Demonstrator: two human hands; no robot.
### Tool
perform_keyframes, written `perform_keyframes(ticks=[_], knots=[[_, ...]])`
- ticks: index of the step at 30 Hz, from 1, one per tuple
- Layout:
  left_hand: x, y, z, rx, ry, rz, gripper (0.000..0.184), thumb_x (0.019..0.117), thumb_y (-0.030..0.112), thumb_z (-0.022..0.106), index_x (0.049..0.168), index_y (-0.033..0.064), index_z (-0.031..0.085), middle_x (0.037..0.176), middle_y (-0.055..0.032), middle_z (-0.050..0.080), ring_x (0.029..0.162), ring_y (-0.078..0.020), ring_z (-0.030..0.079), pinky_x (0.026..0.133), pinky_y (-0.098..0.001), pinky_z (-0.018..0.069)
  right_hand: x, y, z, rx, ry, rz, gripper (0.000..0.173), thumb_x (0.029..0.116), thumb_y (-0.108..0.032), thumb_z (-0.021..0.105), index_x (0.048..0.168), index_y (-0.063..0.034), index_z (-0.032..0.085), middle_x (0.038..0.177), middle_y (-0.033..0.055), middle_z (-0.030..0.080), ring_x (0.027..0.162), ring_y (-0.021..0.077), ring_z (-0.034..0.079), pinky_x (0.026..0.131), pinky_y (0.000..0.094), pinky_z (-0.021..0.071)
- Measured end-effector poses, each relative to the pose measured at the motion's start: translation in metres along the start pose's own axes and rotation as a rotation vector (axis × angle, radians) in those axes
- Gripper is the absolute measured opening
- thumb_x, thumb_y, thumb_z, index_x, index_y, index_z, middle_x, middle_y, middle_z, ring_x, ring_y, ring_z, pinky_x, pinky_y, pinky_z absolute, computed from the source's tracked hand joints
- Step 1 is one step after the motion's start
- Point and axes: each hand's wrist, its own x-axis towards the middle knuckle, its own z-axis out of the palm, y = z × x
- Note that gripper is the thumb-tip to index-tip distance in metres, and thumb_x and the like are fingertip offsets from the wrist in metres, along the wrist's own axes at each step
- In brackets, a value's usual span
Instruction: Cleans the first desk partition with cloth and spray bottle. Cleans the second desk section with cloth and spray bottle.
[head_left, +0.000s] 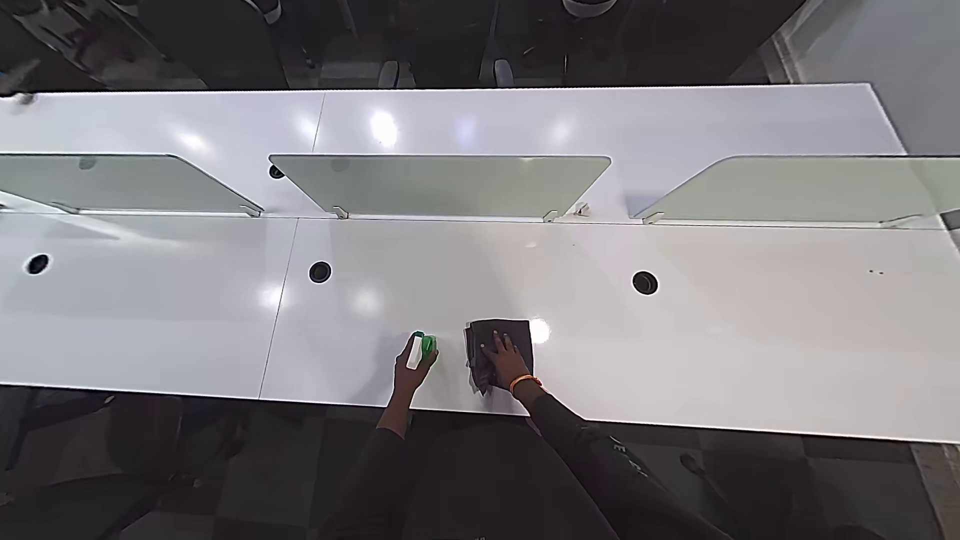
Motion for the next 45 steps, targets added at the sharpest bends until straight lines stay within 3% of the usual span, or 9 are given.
perform_keyframes(ticks=[9,12,15,19,24,29,35,41,45], knots=[[0.086,0.034,-0.029,0.156,-0.169,0.057,0.082,0.0872,0.047,0.077,0.154,0.0105,0.046,0.124,-0.0151,0.073,0.113,-0.028,0.071,0.103,-0.0521,0.0547,0.08,-0.028,-0.074,0.101,0.084,0.233,0.088,0.0788,-0.012,0.08,0.157,-0.0309,0.045,0.174,0.0152,0.01,0.157,0.047,0.015,0.112,0.065,0.0407],[0.113,0.046,-0.035,0.197,-0.211,0.052,0.083,0.0874,0.047,0.077,0.155,0.0116,0.045,0.125,-0.0153,0.072,0.114,-0.0295,0.071,0.103,-0.0538,0.0543,0.078,-0.035,-0.078,0.166,0.061,0.268,0.092,0.0777,-0.016,0.081,0.159,-0.0299,0.041,0.174,0.0139,0.007,0.157,0.0468,0.012,0.11,0.0732,0.0372],[0.132,0.053,-0.038,0.218,-0.227,0.06,0.085,0.0871,0.048,0.077,0.156,0.012,0.043,0.125,-0.0155,0.072,0.114,-0.0302,0.071,0.102,-0.0544,0.0543,0.063,-0.038,-0.062,0.222,0.069,0.278,0.092,0.0824,-0.04,0.079,0.162,-0.0328,0.034,0.175,0.0091,0.005,0.159,0.0427,0.007,0.112,0.0798,0.0255],[0.148,0.062,-0.04,0.224,-0.249,0.075,0.082,0.0881,0.046,0.076,0.156,0.0116,0.044,0.123,-0.0153,0.073,0.112,-0.0301,0.072,0.101,-0.0537,0.0551,0.051,-0.044,-0.04,0.259,0.088,0.296,0.085,0.089,-0.061,0.067,0.162,-0.0362,0.032,0.176,0.0066,0.003,0.16,0.04,0.002,0.116,0.0769,0.0216],[0.149,0.065,-0.04,0.215,-0.257,0.083,0.082,0.0878,0.046,0.076,0.154,0.0096,0.045,0.123,-0.0145,0.073,0.112,-0.0279,0.072,0.101,-0.0525,0.0555,0.072,-0.036,-0.053,0.236,0.111,0.293,0.074,0.0967,-0.045,0.064,0.162,-0.0403,0.03,0.176,0.0061,0.003,0.16,0.0413,0.0,0.114,0.081,0.0175],[0.148,0.062,-0.037,0.194,-0.225,0.064,0.082,0.0874,0.045,0.077,0.154,0.0101,0.046,0.123,-0.013,0.074,0.112,-0.0247,0.072,0.102,-0.0496,0.0562,0.121,-0.01,-0.101,0.195,0.187,0.221,0.079,0.0921,-0.033,0.069,0.162,-0.0388,0.032,0.176,0.0066,0.005,0.16,0.043,0.002,0.112,0.0846,0.0136],[0.148,0.063,-0.034,0.162,-0.192,0.066,0.082,0.0862,0.044,0.079,0.153,0.0098,0.047,0.123,-0.0116,0.074,0.111,-0.0205,0.072,0.102,-0.0449,0.0571,0.182,0.008,-0.17,0.196,0.211,0.211,0.076,0.0944,-0.038,0.071,0.161,-0.0393,0.035,0.175,0.0071,0.006,0.16,0.0424,0.002,0.111,0.0855,0.0164],[0.148,0.061,-0.034,0.094,-0.163,0.077,0.08,0.0852,0.041,0.082,0.151,0.007,0.05,0.125,-0.0114,0.073,0.114,-0.0167,0.071,0.105,-0.04,0.056,0.199,0.037,-0.202,0.131,0.271,0.174,0.073,0.0893,-0.043,0.078,0.155,-0.041,0.045,0.173,0.0026,0.021,0.158,0.0392,0.017,0.106,0.0784,0.034],[0.149,0.059,-0.042,0.087,-0.104,0.042,0.08,0.0854,0.04,0.082,0.151,0.0067,0.049,0.127,-0.0121,0.072,0.116,-0.0177,0.07,0.106,-0.0405,0.0548,0.195,0.08,-0.215,0.212,0.367,0.281,0.077,0.0844,-0.038,0.084,0.153,-0.0334,0.049,0.17,0.0102,0.027,0.154,0.0484,0.022,0.1,0.0836,0.0361]])
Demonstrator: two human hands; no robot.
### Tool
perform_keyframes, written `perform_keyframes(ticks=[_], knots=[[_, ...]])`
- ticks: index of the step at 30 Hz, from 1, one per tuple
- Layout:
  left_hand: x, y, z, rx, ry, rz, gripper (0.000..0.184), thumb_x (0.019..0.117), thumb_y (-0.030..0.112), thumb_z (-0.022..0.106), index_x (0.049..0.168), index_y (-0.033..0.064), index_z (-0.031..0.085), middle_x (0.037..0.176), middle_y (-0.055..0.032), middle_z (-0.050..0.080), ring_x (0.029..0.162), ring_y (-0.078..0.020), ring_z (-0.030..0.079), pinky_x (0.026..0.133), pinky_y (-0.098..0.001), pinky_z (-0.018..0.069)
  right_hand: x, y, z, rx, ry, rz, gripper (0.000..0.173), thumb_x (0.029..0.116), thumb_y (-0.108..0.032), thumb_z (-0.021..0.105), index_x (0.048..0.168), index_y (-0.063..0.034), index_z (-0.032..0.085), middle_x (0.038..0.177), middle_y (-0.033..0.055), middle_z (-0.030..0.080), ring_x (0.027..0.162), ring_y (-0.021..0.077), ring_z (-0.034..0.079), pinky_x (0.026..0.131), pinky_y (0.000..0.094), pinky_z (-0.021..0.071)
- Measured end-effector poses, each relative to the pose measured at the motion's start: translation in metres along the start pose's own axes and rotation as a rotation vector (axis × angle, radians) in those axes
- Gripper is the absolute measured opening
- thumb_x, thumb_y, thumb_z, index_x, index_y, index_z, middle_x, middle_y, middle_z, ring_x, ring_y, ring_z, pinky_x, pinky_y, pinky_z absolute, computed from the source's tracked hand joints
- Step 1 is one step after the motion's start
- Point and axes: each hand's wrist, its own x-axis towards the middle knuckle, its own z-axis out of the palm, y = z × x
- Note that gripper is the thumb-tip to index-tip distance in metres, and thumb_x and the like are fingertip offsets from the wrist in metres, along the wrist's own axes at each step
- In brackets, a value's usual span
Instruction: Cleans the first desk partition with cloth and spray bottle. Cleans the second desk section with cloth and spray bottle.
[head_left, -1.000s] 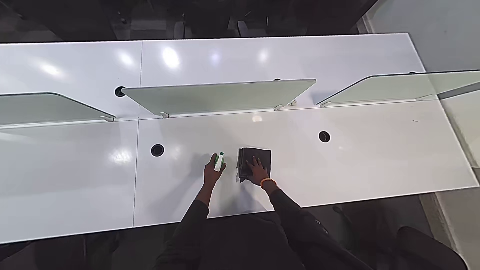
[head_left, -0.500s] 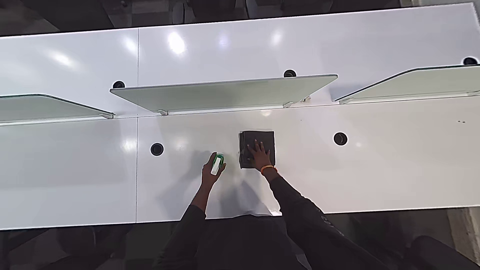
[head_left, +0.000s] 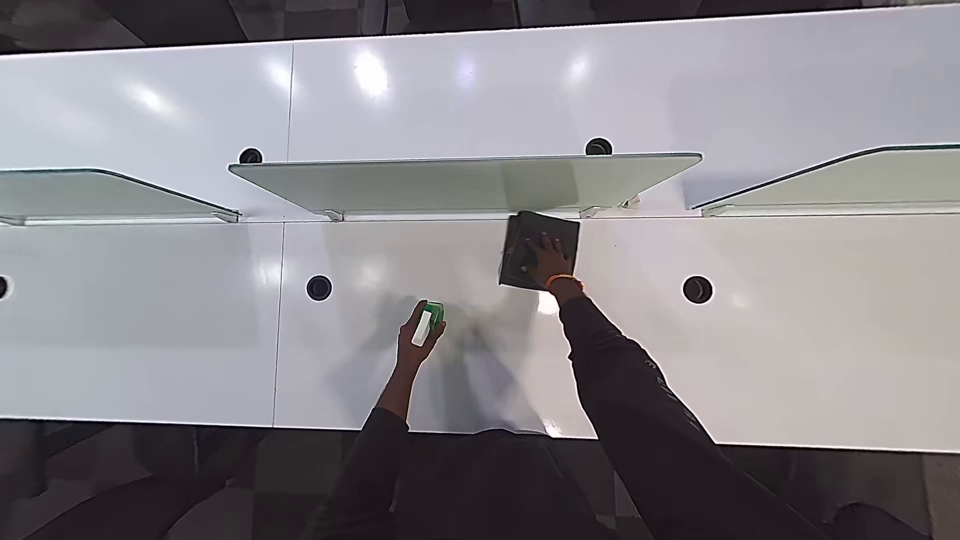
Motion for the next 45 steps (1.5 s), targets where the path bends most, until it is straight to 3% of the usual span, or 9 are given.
perform_keyframes(ticks=[3,10,17,20,23,29,34,39,45], knots=[[0.0,-0.006,-0.012,-0.013,0.034,-0.038,0.081,0.0851,0.039,0.082,0.152,0.0073,0.048,0.127,-0.0123,0.072,0.117,-0.0186,0.07,0.107,-0.0418,0.0543,0.006,0.008,-0.009,0.059,0.01,0.085,0.078,0.0861,-0.041,0.082,0.155,-0.0318,0.047,0.171,0.0118,0.025,0.153,0.051,0.024,0.098,0.083,0.0387],[0.0,-0.012,-0.019,0.007,0.019,-0.056,0.083,0.0845,0.042,0.082,0.152,0.0089,0.048,0.128,-0.0117,0.072,0.117,-0.019,0.07,0.107,-0.0433,0.0545,-0.013,-0.088,0.016,0.123,0.016,-0.046,0.083,0.0881,-0.044,0.079,0.16,-0.0319,0.039,0.174,0.0119,0.015,0.154,0.0561,0.008,0.1,0.0931,0.0189],[0.002,-0.014,-0.017,0.003,0.031,-0.039,0.081,0.0849,0.041,0.083,0.151,0.0087,0.049,0.127,-0.0104,0.072,0.117,-0.0163,0.07,0.107,-0.041,0.0547,-0.013,-0.153,0.053,-0.132,-0.134,-0.225,0.079,0.0871,-0.039,0.078,0.158,-0.038,0.041,0.173,0.004,0.02,0.155,0.0484,0.017,0.104,0.0856,0.0269],[0.001,-0.015,-0.017,-0.006,0.034,-0.033,0.082,0.0845,0.04,0.084,0.151,0.0066,0.049,0.128,-0.0109,0.071,0.119,-0.0157,0.069,0.108,-0.0395,0.0541,-0.027,-0.147,0.055,-0.142,-0.117,-0.26,0.068,0.0879,-0.019,0.074,0.15,-0.0343,0.052,0.166,0.0063,0.036,0.144,0.0469,0.037,0.094,0.0753,0.0427],[0.002,-0.013,-0.016,-0.001,0.034,-0.059,0.083,0.0842,0.04,0.084,0.152,0.0077,0.048,0.13,-0.0105,0.071,0.12,-0.0159,0.068,0.109,-0.0399,0.0534,-0.063,-0.13,0.066,-0.107,-0.154,-0.277,0.066,0.0864,-0.004,0.065,0.147,-0.0274,0.056,0.163,0.0101,0.04,0.142,0.0488,0.04,0.095,0.0743,0.0436],[0.002,-0.014,-0.014,0.007,0.032,-0.053,0.083,0.0856,0.039,0.083,0.153,0.0062,0.046,0.132,-0.013,0.069,0.122,-0.0179,0.067,0.11,-0.0401,0.0522,-0.194,-0.065,0.127,-0.035,-0.287,-0.28,0.053,0.093,-0.024,0.061,0.145,-0.0268,0.058,0.16,0.012,0.044,0.138,0.0475,0.045,0.099,0.0686,0.0453],[0.002,-0.013,-0.015,0.014,0.024,-0.056,0.082,0.0858,0.038,0.082,0.153,0.0065,0.046,0.129,-0.0132,0.07,0.119,-0.0185,0.069,0.108,-0.0412,0.0538,-0.258,-0.017,0.162,-0.191,-0.277,-0.358,0.052,0.1019,-0.041,0.049,0.154,-0.0414,0.046,0.169,-0.005,0.033,0.149,0.0382,0.037,0.106,0.0734,0.0329],[0.004,-0.012,-0.016,0.023,0.016,-0.064,0.081,0.0859,0.04,0.082,0.152,0.0086,0.047,0.129,-0.0111,0.071,0.119,-0.017,0.069,0.108,-0.0413,0.0538,-0.203,-0.027,0.136,-0.134,-0.262,-0.324,0.055,0.1028,-0.051,0.049,0.157,-0.0432,0.042,0.172,0.001,0.024,0.154,0.0458,0.025,0.112,0.085,0.0102],[0.005,-0.012,-0.016,0.018,0.017,-0.056,0.084,0.0854,0.04,0.082,0.153,0.0078,0.046,0.129,-0.0122,0.071,0.118,-0.019,0.069,0.107,-0.0434,0.0546,-0.069,-0.073,0.07,-0.056,-0.152,-0.197,0.054,0.1045,-0.043,0.051,0.158,-0.0397,0.041,0.173,0.0019,0.02,0.159,0.0411,0.013,0.112,0.0851,0.0128]])
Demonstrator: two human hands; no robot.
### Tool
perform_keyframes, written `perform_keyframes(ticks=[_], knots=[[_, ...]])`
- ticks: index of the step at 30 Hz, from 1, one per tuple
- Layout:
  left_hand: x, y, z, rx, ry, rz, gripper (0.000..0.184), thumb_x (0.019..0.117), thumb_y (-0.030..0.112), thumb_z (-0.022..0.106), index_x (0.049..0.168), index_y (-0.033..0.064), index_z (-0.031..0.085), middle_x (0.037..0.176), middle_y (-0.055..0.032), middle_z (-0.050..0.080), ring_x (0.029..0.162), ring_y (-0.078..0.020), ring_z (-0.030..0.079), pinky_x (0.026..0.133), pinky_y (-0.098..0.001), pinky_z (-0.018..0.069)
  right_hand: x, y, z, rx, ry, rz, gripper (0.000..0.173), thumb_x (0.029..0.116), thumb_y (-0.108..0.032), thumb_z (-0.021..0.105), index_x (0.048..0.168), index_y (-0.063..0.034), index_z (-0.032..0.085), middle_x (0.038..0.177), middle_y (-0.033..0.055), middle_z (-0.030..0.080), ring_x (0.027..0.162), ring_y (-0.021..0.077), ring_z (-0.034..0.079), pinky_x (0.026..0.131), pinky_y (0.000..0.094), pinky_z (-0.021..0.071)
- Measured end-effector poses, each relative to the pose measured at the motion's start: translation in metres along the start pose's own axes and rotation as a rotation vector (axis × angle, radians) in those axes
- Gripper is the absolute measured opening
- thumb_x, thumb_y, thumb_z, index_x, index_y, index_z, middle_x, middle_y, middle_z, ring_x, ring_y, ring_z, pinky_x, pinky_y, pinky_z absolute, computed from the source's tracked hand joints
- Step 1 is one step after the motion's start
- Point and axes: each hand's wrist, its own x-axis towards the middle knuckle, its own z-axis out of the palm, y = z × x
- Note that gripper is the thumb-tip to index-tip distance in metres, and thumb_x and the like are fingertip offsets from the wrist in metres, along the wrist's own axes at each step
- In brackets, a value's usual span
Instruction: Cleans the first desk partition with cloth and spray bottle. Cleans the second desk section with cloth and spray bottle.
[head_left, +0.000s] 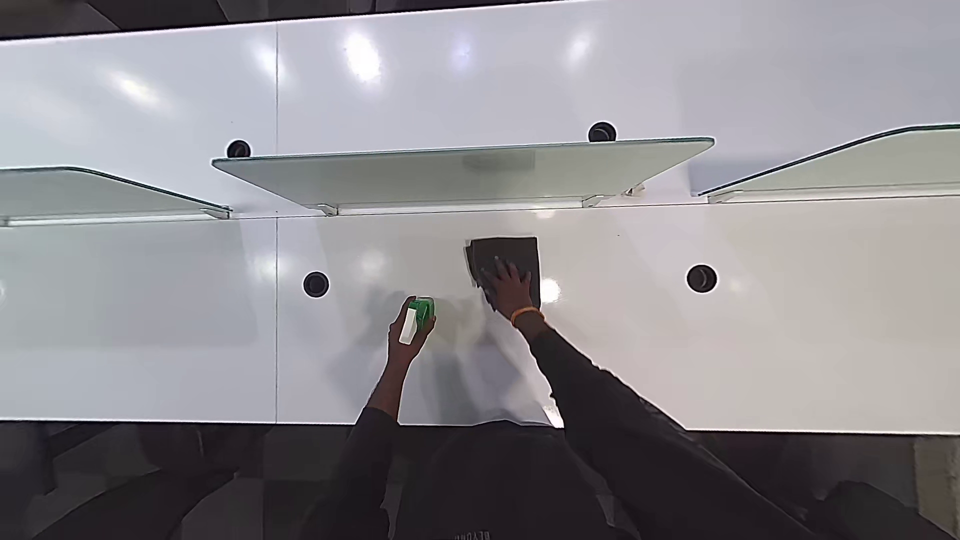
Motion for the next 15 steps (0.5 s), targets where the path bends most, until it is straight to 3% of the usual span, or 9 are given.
perform_keyframes(ticks=[3,5,9,15], knots=[[-0.001,0.0,0.001,0.013,0.014,-0.007,0.083,0.0849,0.042,0.083,0.152,0.009,0.047,0.126,-0.0109,0.072,0.117,-0.0176,0.07,0.107,-0.0421,0.0549,0.03,-0.013,-0.031,-0.039,0.025,0.035,0.054,0.0986,-0.035,0.065,0.151,-0.0366,0.052,0.168,0.0053,0.031,0.152,0.0443,0.028,0.101,0.0792,0.0366],[-0.003,0.001,0.001,0.0,0.026,-0.008,0.083,0.0849,0.041,0.083,0.152,0.0088,0.047,0.126,-0.0109,0.072,0.116,-0.0174,0.07,0.107,-0.0421,0.0548,0.03,-0.016,-0.039,-0.036,0.011,0.039,0.057,0.0935,-0.028,0.07,0.148,-0.0333,0.056,0.165,0.0084,0.036,0.146,0.0461,0.036,0.095,0.0742,0.0449],[-0.007,0.0,0.002,-0.036,0.042,-0.032,0.086,0.0841,0.04,0.084,0.153,0.0053,0.046,0.131,-0.0121,0.07,0.121,-0.0168,0.067,0.11,-0.04,0.0526,-0.01,-0.024,-0.016,0.016,-0.061,0.025,0.06,0.0945,-0.019,0.064,0.152,-0.0291,0.052,0.166,0.0155,0.034,0.142,0.0517,0.04,0.095,0.0725,0.0485],[-0.017,-0.006,0.0,-0.008,0.041,-0.024,0.085,0.085,0.04,0.083,0.152,0.0037,0.046,0.132,-0.0141,0.069,0.123,-0.0189,0.066,0.112,-0.0408,0.0508,-0.123,-0.042,0.073,0.081,-0.239,-0.101,0.058,0.0906,-0.025,0.069,0.147,-0.0264,0.056,0.157,0.0198,0.042,0.134,0.0495,0.049,0.088,0.0663,0.0552]])
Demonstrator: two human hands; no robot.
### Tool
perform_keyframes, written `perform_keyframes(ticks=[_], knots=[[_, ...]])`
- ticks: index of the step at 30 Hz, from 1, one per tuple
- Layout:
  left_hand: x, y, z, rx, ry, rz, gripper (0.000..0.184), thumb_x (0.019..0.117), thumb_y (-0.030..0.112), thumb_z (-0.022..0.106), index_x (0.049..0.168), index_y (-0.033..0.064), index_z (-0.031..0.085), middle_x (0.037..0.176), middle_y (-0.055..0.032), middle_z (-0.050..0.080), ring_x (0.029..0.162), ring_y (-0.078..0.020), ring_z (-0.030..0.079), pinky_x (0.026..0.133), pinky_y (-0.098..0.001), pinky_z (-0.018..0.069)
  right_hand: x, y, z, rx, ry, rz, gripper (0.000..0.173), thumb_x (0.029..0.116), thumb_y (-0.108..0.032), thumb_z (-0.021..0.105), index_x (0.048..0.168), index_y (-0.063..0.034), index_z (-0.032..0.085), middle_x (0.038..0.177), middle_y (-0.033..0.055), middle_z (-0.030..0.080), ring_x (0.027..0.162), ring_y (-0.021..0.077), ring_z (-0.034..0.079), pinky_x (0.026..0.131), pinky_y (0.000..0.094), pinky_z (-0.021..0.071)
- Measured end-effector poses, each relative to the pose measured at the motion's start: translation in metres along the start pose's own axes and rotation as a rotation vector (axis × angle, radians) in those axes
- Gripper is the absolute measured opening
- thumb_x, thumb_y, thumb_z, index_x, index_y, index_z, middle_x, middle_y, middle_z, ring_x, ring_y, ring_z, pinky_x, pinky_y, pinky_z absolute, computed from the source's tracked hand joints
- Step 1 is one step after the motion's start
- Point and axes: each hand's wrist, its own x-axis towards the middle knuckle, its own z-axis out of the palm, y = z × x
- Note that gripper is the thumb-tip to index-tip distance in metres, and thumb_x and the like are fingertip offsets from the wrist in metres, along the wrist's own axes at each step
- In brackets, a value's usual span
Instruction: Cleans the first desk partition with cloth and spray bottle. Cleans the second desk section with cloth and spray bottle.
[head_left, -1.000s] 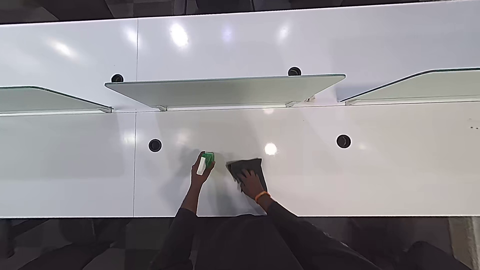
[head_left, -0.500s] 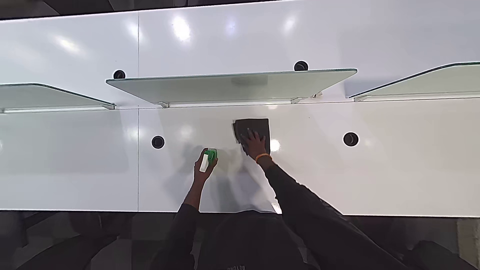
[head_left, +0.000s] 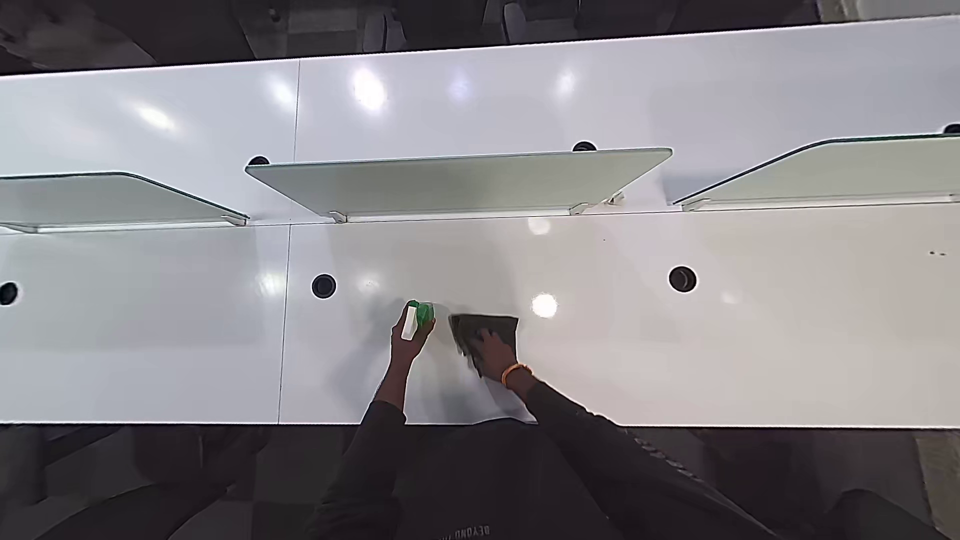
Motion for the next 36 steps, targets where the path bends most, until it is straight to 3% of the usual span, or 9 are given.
perform_keyframes(ticks=[6,18,20,24,28,32,36], knots=[[-0.002,-0.001,0.002,0.001,0.02,-0.021,0.083,0.0845,0.039,0.084,0.15,0.0016,0.048,0.134,-0.0143,0.068,0.126,-0.018,0.065,0.113,-0.0393,0.0494,-0.039,0.016,0.05,-0.047,-0.097,-0.075,0.055,0.0887,-0.021,0.07,0.142,-0.0289,0.06,0.15,0.0147,0.048,0.13,0.0441,0.052,0.082,0.0612,0.0581],[-0.011,-0.012,-0.008,0.011,-0.052,0.025,0.085,0.0841,0.04,0.084,0.151,0.0024,0.048,0.133,-0.0142,0.068,0.124,-0.0169,0.066,0.112,-0.0382,0.0506,-0.037,0.025,0.04,-0.056,-0.052,-0.073,0.053,0.0857,-0.021,0.073,0.137,-0.0252,0.063,0.146,0.0163,0.051,0.127,0.0445,0.054,0.082,0.0617,0.0576],[-0.013,-0.015,-0.011,0.012,-0.074,0.043,0.087,0.0844,0.041,0.084,0.153,0.0034,0.046,0.134,-0.0139,0.068,0.124,-0.0173,0.066,0.112,-0.0388,0.0508,-0.035,0.03,0.027,-0.024,0.053,-0.023,0.053,0.0898,-0.026,0.071,0.142,-0.0266,0.06,0.151,0.0172,0.049,0.132,0.0463,0.051,0.09,0.0656,0.0537],[-0.022,-0.028,-0.021,0.047,-0.125,0.067,0.085,0.0857,0.042,0.082,0.154,0.0072,0.045,0.134,-0.0132,0.069,0.124,-0.0182,0.066,0.112,-0.0404,0.0506,-0.009,0.044,-0.006,0.014,0.25,0.121,0.072,0.0882,-0.037,0.074,0.154,-0.0355,0.047,0.168,0.0143,0.031,0.15,0.0488,0.029,0.108,0.0783,0.0304],[-0.032,-0.041,-0.032,0.049,-0.151,0.101,0.085,0.0854,0.043,0.081,0.154,0.0078,0.046,0.132,-0.0132,0.07,0.122,-0.0187,0.067,0.111,-0.0414,0.0517,0.021,0.039,-0.033,-0.066,0.224,0.189,0.074,0.0917,-0.04,0.07,0.159,-0.0392,0.038,0.171,0.0112,0.023,0.154,0.0476,0.021,0.109,0.0786,0.0273],[-0.037,-0.051,-0.04,0.035,-0.162,0.125,0.083,0.0856,0.043,0.081,0.153,0.008,0.048,0.128,-0.012,0.072,0.118,-0.0182,0.07,0.107,-0.0411,0.0543,0.034,0.019,-0.041,-0.098,0.221,0.224,0.067,0.094,-0.034,0.069,0.156,-0.037,0.043,0.167,0.0148,0.03,0.148,0.0492,0.032,0.103,0.076,0.0371],[-0.034,-0.054,-0.042,0.042,-0.185,0.138,0.082,0.0851,0.043,0.081,0.152,0.008,0.048,0.127,-0.0114,0.072,0.116,-0.018,0.07,0.106,-0.0423,0.055,0.022,-0.013,-0.018,-0.075,0.221,0.166,0.063,0.0943,-0.026,0.066,0.154,-0.0346,0.048,0.164,0.015,0.037,0.14,0.0489,0.043,0.1,0.0743,0.0403]])
